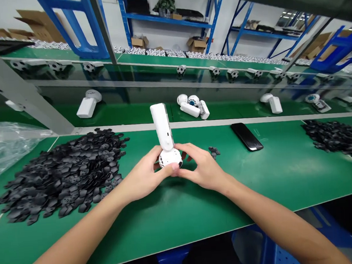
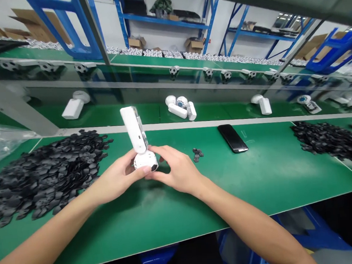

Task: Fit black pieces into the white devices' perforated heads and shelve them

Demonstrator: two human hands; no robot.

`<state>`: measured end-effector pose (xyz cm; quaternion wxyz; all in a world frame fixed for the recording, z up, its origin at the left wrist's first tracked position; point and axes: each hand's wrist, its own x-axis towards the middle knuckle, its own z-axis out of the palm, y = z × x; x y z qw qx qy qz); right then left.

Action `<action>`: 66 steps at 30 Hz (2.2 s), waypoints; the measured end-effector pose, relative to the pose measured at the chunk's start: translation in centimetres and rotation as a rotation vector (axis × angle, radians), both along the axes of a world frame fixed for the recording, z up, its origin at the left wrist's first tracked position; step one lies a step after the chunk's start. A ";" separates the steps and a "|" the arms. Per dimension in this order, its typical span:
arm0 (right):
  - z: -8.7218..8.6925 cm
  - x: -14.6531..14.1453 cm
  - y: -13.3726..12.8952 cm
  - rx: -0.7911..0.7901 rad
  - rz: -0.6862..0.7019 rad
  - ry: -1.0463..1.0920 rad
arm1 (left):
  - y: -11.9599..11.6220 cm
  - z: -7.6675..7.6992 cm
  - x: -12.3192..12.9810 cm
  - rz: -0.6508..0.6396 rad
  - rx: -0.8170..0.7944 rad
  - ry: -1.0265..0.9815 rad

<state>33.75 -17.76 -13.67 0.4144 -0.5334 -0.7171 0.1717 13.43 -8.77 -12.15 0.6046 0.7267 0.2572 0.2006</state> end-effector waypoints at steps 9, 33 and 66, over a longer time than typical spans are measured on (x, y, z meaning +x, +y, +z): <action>3.4 7.8 0.3 -0.341 -0.438 -0.431 | -0.2 -2.3 1.1 -0.016 -0.311 -0.163; 2.5 2.7 -0.3 -0.536 -0.044 0.611 | -0.6 -2.8 0.9 0.007 -0.093 -0.187; -0.8 0.3 -0.7 -0.314 0.058 0.429 | -0.7 -1.2 0.2 0.060 0.744 -0.092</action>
